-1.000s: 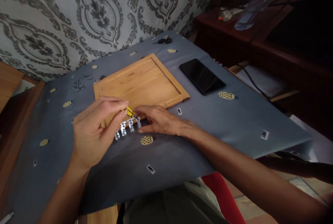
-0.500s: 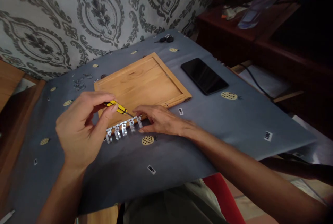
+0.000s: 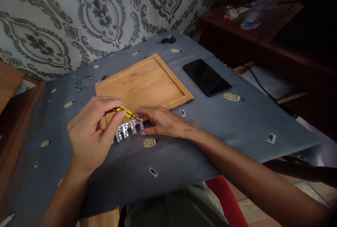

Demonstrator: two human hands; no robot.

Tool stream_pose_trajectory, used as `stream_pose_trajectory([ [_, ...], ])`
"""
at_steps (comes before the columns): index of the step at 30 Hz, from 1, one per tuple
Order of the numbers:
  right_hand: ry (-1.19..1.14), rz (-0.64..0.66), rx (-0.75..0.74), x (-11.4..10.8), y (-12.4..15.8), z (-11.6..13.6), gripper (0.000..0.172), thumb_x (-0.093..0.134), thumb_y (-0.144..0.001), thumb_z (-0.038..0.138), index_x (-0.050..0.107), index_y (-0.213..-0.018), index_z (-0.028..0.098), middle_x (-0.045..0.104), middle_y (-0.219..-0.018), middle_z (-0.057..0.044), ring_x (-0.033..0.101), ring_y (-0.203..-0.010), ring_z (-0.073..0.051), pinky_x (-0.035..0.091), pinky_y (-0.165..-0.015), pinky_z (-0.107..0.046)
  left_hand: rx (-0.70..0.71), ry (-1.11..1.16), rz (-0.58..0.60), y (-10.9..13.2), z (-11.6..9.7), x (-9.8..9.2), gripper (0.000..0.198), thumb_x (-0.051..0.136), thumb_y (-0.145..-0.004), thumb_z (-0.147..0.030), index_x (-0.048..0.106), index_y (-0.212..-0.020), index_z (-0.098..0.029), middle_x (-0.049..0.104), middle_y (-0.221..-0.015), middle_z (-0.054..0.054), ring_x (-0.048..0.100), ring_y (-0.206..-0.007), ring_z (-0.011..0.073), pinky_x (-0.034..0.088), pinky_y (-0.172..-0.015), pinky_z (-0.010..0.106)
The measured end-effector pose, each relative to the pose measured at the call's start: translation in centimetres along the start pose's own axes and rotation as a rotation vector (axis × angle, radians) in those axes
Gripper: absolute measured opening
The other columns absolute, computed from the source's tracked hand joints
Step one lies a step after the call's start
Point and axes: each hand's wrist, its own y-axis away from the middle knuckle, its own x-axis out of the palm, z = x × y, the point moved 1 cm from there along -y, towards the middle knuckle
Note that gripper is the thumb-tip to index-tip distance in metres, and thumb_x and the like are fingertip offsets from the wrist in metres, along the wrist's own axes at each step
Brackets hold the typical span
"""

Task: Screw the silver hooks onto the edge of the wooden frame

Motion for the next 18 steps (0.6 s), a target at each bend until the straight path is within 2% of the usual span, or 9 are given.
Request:
stream_pose_trajectory([
  [12, 0.001, -0.004, -0.016, 0.02, 0.04, -0.02, 0.054, 0.078, -0.079, 0.028, 0.057, -0.129, 0.022, 0.07, -0.123, -0.007, 0.067, -0.099, -0.022, 0.047, -0.083, -0.032, -0.005, -0.015, -0.026, 0.28, 0.31, 0.04, 0.027, 0.071, -0.085, -0.011, 0.068, -0.103, -0.03, 0.07, -0.091, -0.004, 0.066, -0.082, 0.0147, 0.057, -0.073, 0.034],
  [18, 0.0, 0.006, -0.012, 0.02, 0.01, -0.08, 0.055, 0.078, -0.079, 0.029, 0.057, -0.129, 0.022, 0.07, -0.122, -0.007, 0.067, -0.099, -0.022, 0.048, -0.084, -0.033, -0.039, -0.046, -0.033, 0.37, 0.13, 0.17, 0.023, 0.07, -0.087, -0.014, 0.066, -0.103, -0.03, 0.067, -0.089, -0.004, 0.064, -0.078, 0.0119, 0.057, -0.069, 0.031],
])
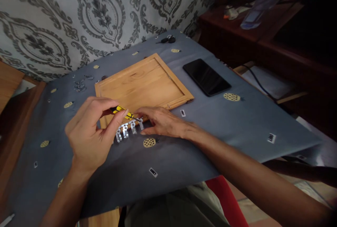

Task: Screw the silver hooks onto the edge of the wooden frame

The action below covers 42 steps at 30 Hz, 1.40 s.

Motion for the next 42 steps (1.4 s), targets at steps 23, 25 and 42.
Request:
stream_pose_trajectory([
  [23, 0.01, -0.008, -0.01, -0.02, -0.08, 0.14, 0.053, 0.079, -0.078, 0.026, 0.058, -0.127, 0.019, 0.07, -0.122, -0.008, 0.066, -0.108, -0.024, 0.047, -0.088, -0.034, 0.147, -0.112, 0.006, -0.09, 0.01, -0.58, 0.016, 0.073, -0.085, -0.016, 0.063, -0.093, -0.026, 0.068, -0.086, -0.001, 0.066, -0.076, 0.0136, 0.057, -0.065, 0.029],
  [25, 0.007, -0.006, -0.002, -0.06, -0.07, 0.17, 0.052, 0.079, -0.079, 0.026, 0.058, -0.126, 0.019, 0.07, -0.122, -0.008, 0.066, -0.107, -0.023, 0.047, -0.087, -0.033, 0.152, -0.12, 0.008, -0.13, 0.0, -0.61, 0.015, 0.073, -0.085, -0.016, 0.063, -0.092, -0.025, 0.068, -0.086, -0.001, 0.066, -0.076, 0.0135, 0.057, -0.065, 0.029],
  [42, 0.004, 0.008, 0.026, -0.32, 0.01, 0.51, 0.053, 0.079, -0.078, 0.026, 0.059, -0.127, 0.017, 0.071, -0.118, -0.008, 0.066, -0.102, -0.023, 0.047, -0.083, -0.032, 0.117, -0.091, 0.0, -0.16, -0.03, -0.57, 0.016, 0.074, -0.084, -0.014, 0.066, -0.092, -0.026, 0.069, -0.085, -0.001, 0.067, -0.078, 0.0142, 0.056, -0.068, 0.031],
])
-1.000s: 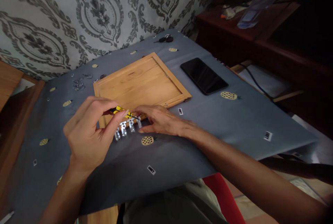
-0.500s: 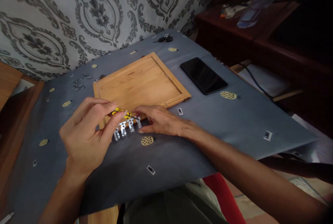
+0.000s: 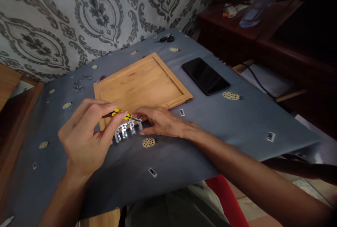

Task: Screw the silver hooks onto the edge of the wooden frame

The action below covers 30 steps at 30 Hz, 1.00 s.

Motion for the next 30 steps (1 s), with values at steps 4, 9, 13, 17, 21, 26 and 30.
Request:
stream_pose_trajectory([
  [4, 0.002, 0.001, 0.0, 0.0, 0.0, 0.02, 0.053, 0.079, -0.078, 0.026, 0.059, -0.127, 0.017, 0.071, -0.117, -0.008, 0.066, -0.1, -0.023, 0.047, -0.083, -0.033, -0.005, -0.009, 0.005, 0.01, -0.03, 0.02, 0.017, 0.074, -0.084, -0.014, 0.064, -0.092, -0.026, 0.068, -0.086, -0.002, 0.066, -0.078, 0.0136, 0.055, -0.068, 0.03],
  [9, 0.01, -0.004, -0.014, 0.13, -0.02, -0.1, 0.05, 0.078, -0.079, 0.026, 0.058, -0.124, 0.021, 0.07, -0.119, -0.007, 0.066, -0.104, -0.023, 0.047, -0.085, -0.033, 0.013, -0.026, 0.004, 0.04, 0.05, 0.17, 0.018, 0.074, -0.084, -0.013, 0.064, -0.093, -0.026, 0.068, -0.086, -0.002, 0.067, -0.08, 0.0147, 0.055, -0.068, 0.03],
  [13, 0.007, -0.008, -0.016, 0.18, -0.03, -0.2, 0.05, 0.078, -0.079, 0.027, 0.057, -0.125, 0.022, 0.07, -0.12, -0.006, 0.065, -0.107, -0.024, 0.046, -0.086, -0.033, 0.022, -0.038, -0.001, 0.04, 0.01, 0.18, 0.019, 0.074, -0.084, -0.013, 0.064, -0.093, -0.026, 0.068, -0.087, -0.002, 0.067, -0.079, 0.0142, 0.055, -0.067, 0.029],
  [17, 0.01, -0.007, -0.016, 0.15, -0.03, -0.22, 0.049, 0.078, -0.079, 0.027, 0.058, -0.124, 0.02, 0.071, -0.118, -0.007, 0.066, -0.104, -0.023, 0.046, -0.084, -0.033, 0.041, -0.049, 0.011, -0.03, -0.19, 0.03, 0.017, 0.073, -0.085, -0.013, 0.063, -0.092, -0.025, 0.067, -0.086, -0.001, 0.067, -0.079, 0.0137, 0.055, -0.068, 0.029],
  [21, 0.013, -0.002, -0.012, 0.14, -0.06, -0.21, 0.049, 0.078, -0.079, 0.028, 0.058, -0.123, 0.02, 0.07, -0.118, -0.007, 0.066, -0.103, -0.023, 0.046, -0.084, -0.033, 0.037, -0.049, 0.025, -0.11, -0.22, -0.07, 0.016, 0.072, -0.085, -0.013, 0.063, -0.093, -0.024, 0.068, -0.086, 0.0, 0.067, -0.079, 0.0133, 0.057, -0.07, 0.028],
  [26, 0.009, -0.004, -0.017, 0.13, -0.03, -0.16, 0.05, 0.077, -0.079, 0.028, 0.058, -0.124, 0.021, 0.07, -0.119, -0.007, 0.065, -0.104, -0.023, 0.046, -0.085, -0.033, -0.001, 0.023, 0.019, -0.25, -0.2, 0.18, 0.019, 0.072, -0.085, -0.012, 0.067, -0.095, -0.027, 0.07, -0.089, -0.001, 0.068, -0.082, 0.0155, 0.059, -0.072, 0.032],
  [30, 0.0, 0.007, -0.012, 0.03, 0.04, -0.02, 0.051, 0.078, -0.079, 0.027, 0.058, -0.126, 0.02, 0.07, -0.118, -0.007, 0.066, -0.099, -0.022, 0.047, -0.083, -0.033, -0.027, 0.122, 0.033, -0.37, -0.56, 0.49, 0.024, 0.069, -0.086, -0.01, 0.069, -0.099, -0.03, 0.072, -0.093, -0.001, 0.07, -0.083, 0.0164, 0.061, -0.074, 0.034],
])
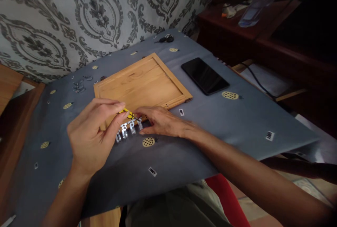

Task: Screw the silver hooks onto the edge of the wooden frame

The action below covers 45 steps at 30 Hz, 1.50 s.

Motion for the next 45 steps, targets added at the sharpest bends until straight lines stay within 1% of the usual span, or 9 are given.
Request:
stream_pose_trajectory([
  [4, -0.001, -0.002, 0.006, -0.1, 0.1, 0.0, 0.052, 0.078, -0.079, 0.028, 0.058, -0.126, 0.02, 0.071, -0.116, -0.007, 0.067, -0.093, -0.02, 0.047, -0.079, -0.031, -0.005, 0.022, 0.004, 0.0, -0.2, 0.1, 0.026, 0.068, -0.086, -0.01, 0.07, -0.1, -0.032, 0.073, -0.093, -0.002, 0.071, -0.083, 0.0172, 0.062, -0.074, 0.035],
  [7, 0.003, -0.006, -0.009, 0.0, 0.0, -0.1, 0.052, 0.078, -0.08, 0.027, 0.057, -0.127, 0.02, 0.071, -0.116, -0.007, 0.067, -0.093, -0.02, 0.046, -0.078, -0.031, -0.023, 0.035, 0.009, 0.0, 0.1, 0.1, 0.029, 0.069, -0.086, -0.008, 0.07, -0.102, -0.033, 0.073, -0.095, -0.002, 0.07, -0.086, 0.017, 0.062, -0.077, 0.036],
  [12, 0.009, -0.031, -0.034, 0.3, 0.0, -0.4, 0.051, 0.078, -0.079, 0.026, 0.058, -0.126, 0.019, 0.071, -0.114, -0.007, 0.066, -0.092, -0.02, 0.045, -0.078, -0.03, -0.044, 0.079, 0.007, 0.1, 0.6, 0.2, 0.03, 0.07, -0.085, -0.009, 0.071, -0.103, -0.033, 0.074, -0.096, -0.004, 0.07, -0.085, 0.0156, 0.062, -0.075, 0.033],
  [16, 0.008, -0.028, -0.021, 0.3, -0.1, -0.4, 0.051, 0.078, -0.079, 0.028, 0.058, -0.125, 0.021, 0.072, -0.112, -0.006, 0.066, -0.09, -0.02, 0.045, -0.076, -0.03, -0.048, 0.173, 0.037, -0.2, 1.0, 0.2, 0.029, 0.068, -0.086, -0.006, 0.071, -0.101, -0.031, 0.074, -0.097, -0.003, 0.07, -0.088, 0.0157, 0.061, -0.076, 0.035],
  [20, -0.004, -0.018, -0.009, 0.2, 0.0, -0.3, 0.051, 0.078, -0.079, 0.029, 0.058, -0.125, 0.022, 0.072, -0.111, -0.005, 0.066, -0.088, -0.019, 0.045, -0.075, -0.03, -0.052, 0.262, 0.06, -0.3, 1.6, 0.2, 0.028, 0.069, -0.086, -0.008, 0.071, -0.099, -0.032, 0.074, -0.096, -0.002, 0.07, -0.089, 0.0175, 0.06, -0.072, 0.038],
  [23, -0.001, -0.02, -0.005, 0.2, 0.0, -0.3, 0.051, 0.078, -0.079, 0.028, 0.058, -0.125, 0.02, 0.072, -0.112, -0.006, 0.066, -0.09, -0.02, 0.046, -0.076, -0.031, -0.058, 0.25, 0.046, -0.3, 1.8, 0.4, 0.026, 0.068, -0.087, -0.009, 0.07, -0.099, -0.032, 0.073, -0.095, -0.001, 0.069, -0.088, 0.0172, 0.06, -0.073, 0.038],
  [29, -0.002, -0.014, -0.001, 0.1, -0.1, -0.1, 0.053, 0.078, -0.078, 0.028, 0.058, -0.127, 0.021, 0.07, -0.119, -0.007, 0.066, -0.101, -0.023, 0.047, -0.084, -0.033, -0.049, 0.09, -0.048, -0.1, 1.4, 0.8, 0.025, 0.071, -0.085, -0.013, 0.069, -0.099, -0.035, 0.069, -0.092, -0.001, 0.068, -0.084, 0.0173, 0.062, -0.072, 0.039],
  [37, -0.009, -0.01, -0.006, 0.1, -0.1, -0.2, 0.053, 0.078, -0.079, 0.027, 0.058, -0.127, 0.018, 0.071, -0.117, -0.008, 0.066, -0.097, -0.022, 0.046, -0.08, -0.032, -0.029, 0.121, -0.013, 0.0, 1.3, 0.6, 0.028, 0.069, -0.085, -0.007, 0.069, -0.099, -0.032, 0.072, -0.093, -0.002, 0.068, -0.087, 0.0167, 0.059, -0.072, 0.037],
  [45, 0.004, -0.015, -0.001, 0.2, -0.1, -0.3, 0.049, 0.078, -0.079, 0.028, 0.059, -0.123, 0.022, 0.071, -0.114, -0.006, 0.066, -0.093, -0.021, 0.046, -0.078, -0.031, -0.051, 0.153, -0.015, 0.1, 1.6, 0.5, 0.024, 0.069, -0.086, -0.012, 0.069, -0.096, -0.034, 0.073, -0.093, -0.003, 0.07, -0.088, 0.0184, 0.06, -0.072, 0.039],
])
